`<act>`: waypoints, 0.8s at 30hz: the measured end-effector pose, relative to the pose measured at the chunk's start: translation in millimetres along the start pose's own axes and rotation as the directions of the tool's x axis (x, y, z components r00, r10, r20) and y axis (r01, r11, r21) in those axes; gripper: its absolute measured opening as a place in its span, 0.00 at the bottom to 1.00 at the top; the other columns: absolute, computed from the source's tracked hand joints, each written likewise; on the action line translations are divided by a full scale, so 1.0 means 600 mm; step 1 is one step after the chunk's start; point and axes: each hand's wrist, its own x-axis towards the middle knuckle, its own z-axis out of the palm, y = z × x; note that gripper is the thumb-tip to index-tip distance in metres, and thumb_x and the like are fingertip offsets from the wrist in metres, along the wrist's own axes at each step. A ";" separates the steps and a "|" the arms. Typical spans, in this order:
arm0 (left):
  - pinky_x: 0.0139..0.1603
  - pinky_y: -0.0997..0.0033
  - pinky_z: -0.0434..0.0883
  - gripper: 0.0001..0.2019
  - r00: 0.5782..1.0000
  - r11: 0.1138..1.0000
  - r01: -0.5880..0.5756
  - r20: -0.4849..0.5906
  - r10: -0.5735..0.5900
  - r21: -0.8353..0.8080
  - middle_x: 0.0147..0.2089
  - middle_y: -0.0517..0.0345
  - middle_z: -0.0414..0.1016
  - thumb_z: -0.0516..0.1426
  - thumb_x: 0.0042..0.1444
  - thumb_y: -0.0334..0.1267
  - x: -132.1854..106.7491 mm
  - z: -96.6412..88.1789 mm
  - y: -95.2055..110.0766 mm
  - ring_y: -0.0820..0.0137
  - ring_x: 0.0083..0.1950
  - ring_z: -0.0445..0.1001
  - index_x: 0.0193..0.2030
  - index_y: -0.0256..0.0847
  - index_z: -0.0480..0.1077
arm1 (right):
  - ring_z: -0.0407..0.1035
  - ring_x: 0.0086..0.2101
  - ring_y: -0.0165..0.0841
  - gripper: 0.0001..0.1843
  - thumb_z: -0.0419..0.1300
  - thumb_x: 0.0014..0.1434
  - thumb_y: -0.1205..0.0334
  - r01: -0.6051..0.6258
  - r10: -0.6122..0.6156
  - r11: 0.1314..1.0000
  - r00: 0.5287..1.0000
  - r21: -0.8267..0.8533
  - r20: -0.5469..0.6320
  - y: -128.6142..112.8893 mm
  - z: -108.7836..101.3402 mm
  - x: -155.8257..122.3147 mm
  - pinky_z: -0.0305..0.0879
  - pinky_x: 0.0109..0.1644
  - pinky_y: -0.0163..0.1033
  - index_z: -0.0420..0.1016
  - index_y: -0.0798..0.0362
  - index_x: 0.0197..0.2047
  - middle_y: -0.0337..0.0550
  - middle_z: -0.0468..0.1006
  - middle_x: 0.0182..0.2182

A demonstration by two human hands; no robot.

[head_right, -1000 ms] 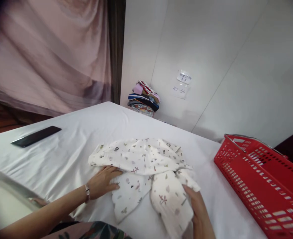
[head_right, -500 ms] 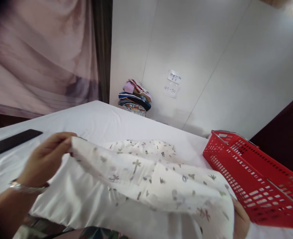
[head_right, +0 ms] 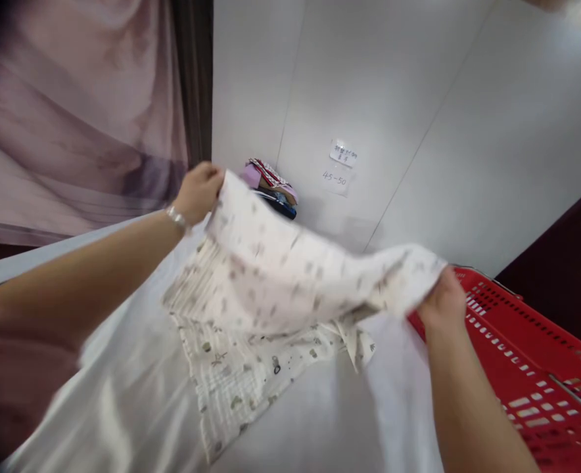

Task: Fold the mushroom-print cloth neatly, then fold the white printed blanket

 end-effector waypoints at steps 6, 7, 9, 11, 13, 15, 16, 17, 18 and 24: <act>0.54 0.62 0.59 0.27 0.995 0.997 -0.058 0.089 0.054 0.042 0.58 0.44 0.60 0.47 0.59 0.47 0.075 0.090 -0.044 0.64 0.57 0.61 0.59 0.28 0.53 | 0.67 0.45 0.37 0.17 0.61 0.47 0.54 -0.060 0.070 0.966 0.997 -0.251 0.028 0.101 0.058 0.075 0.64 0.46 0.46 0.73 0.52 0.40 0.50 0.71 0.49; 0.57 0.66 0.57 0.27 0.979 0.993 -0.105 0.179 0.094 0.054 0.57 0.47 0.62 0.47 0.57 0.48 0.040 0.096 -0.074 0.67 0.57 0.61 0.56 0.28 0.58 | 0.67 0.45 0.38 0.20 0.63 0.44 0.55 -0.035 0.086 0.923 0.989 -0.383 0.119 0.138 0.051 0.053 0.63 0.47 0.46 0.74 0.53 0.41 0.49 0.73 0.46; 0.59 0.66 0.56 0.23 0.939 0.981 -0.126 0.337 0.069 0.149 0.58 0.46 0.62 0.52 0.53 0.47 -0.047 0.096 -0.142 0.64 0.58 0.61 0.50 0.31 0.65 | 0.69 0.43 0.40 0.21 0.63 0.44 0.52 0.003 0.222 0.800 0.928 -0.601 0.300 0.210 0.024 -0.002 0.62 0.49 0.46 0.76 0.56 0.39 0.49 0.77 0.40; 0.60 0.63 0.57 0.22 0.860 0.950 -0.110 0.507 -0.056 0.292 0.62 0.47 0.58 0.52 0.52 0.48 -0.138 0.082 -0.204 0.60 0.61 0.59 0.49 0.36 0.67 | 0.69 0.44 0.41 0.19 0.60 0.45 0.51 0.110 0.266 0.653 0.893 -0.749 0.363 0.265 -0.015 -0.054 0.61 0.52 0.47 0.77 0.55 0.38 0.48 0.77 0.39; 0.60 0.60 0.56 0.24 0.816 0.908 -0.093 0.555 -0.166 0.408 0.62 0.46 0.57 0.51 0.52 0.50 -0.214 0.057 -0.249 0.59 0.61 0.58 0.52 0.37 0.65 | 0.67 0.46 0.42 0.20 0.57 0.48 0.51 0.259 0.234 0.516 0.875 -0.817 0.425 0.297 -0.059 -0.094 0.59 0.54 0.47 0.76 0.53 0.41 0.47 0.76 0.43; 0.59 0.59 0.59 0.26 0.806 0.882 -0.081 0.551 -0.216 0.465 0.62 0.46 0.58 0.51 0.51 0.51 -0.270 0.029 -0.273 0.57 0.60 0.60 0.53 0.38 0.64 | 0.63 0.51 0.42 0.20 0.56 0.50 0.52 0.419 0.195 0.354 0.841 -0.836 0.504 0.310 -0.098 -0.119 0.55 0.57 0.47 0.75 0.52 0.45 0.49 0.72 0.48; 0.58 0.59 0.60 0.27 0.804 0.874 -0.077 0.548 -0.230 0.479 0.61 0.46 0.59 0.52 0.50 0.51 -0.291 0.017 -0.278 0.57 0.59 0.61 0.54 0.38 0.64 | 0.61 0.53 0.43 0.22 0.55 0.51 0.53 0.476 0.172 0.267 0.832 -0.838 0.527 0.313 -0.115 -0.128 0.54 0.58 0.48 0.73 0.52 0.47 0.50 0.70 0.51; 0.57 0.59 0.60 0.27 0.811 0.870 -0.069 0.535 -0.236 0.488 0.60 0.46 0.61 0.52 0.49 0.51 -0.309 0.007 -0.279 0.57 0.58 0.62 0.54 0.37 0.63 | 0.58 0.54 0.44 0.23 0.55 0.52 0.53 0.509 0.149 0.180 0.832 -0.842 0.535 0.316 -0.128 -0.135 0.53 0.58 0.48 0.72 0.53 0.49 0.51 0.67 0.53; 0.56 0.59 0.62 0.28 0.822 0.862 -0.043 0.509 -0.257 0.505 0.58 0.46 0.63 0.52 0.49 0.50 -0.323 0.001 -0.278 0.57 0.57 0.63 0.54 0.37 0.63 | 0.57 0.55 0.45 0.24 0.54 0.53 0.53 0.520 0.126 0.107 0.838 -0.847 0.531 0.318 -0.139 -0.140 0.53 0.58 0.49 0.70 0.53 0.51 0.52 0.65 0.54; 0.33 0.68 0.64 0.15 0.773 0.840 0.285 0.407 -0.486 0.461 0.24 0.62 0.67 0.51 0.47 0.46 -0.352 0.017 -0.255 0.66 0.29 0.69 0.39 0.40 0.67 | 0.68 0.44 0.42 0.21 0.48 0.53 0.57 0.429 0.128 0.151 0.885 -0.891 0.448 0.316 -0.143 -0.133 0.62 0.50 0.45 0.74 0.53 0.45 0.49 0.74 0.42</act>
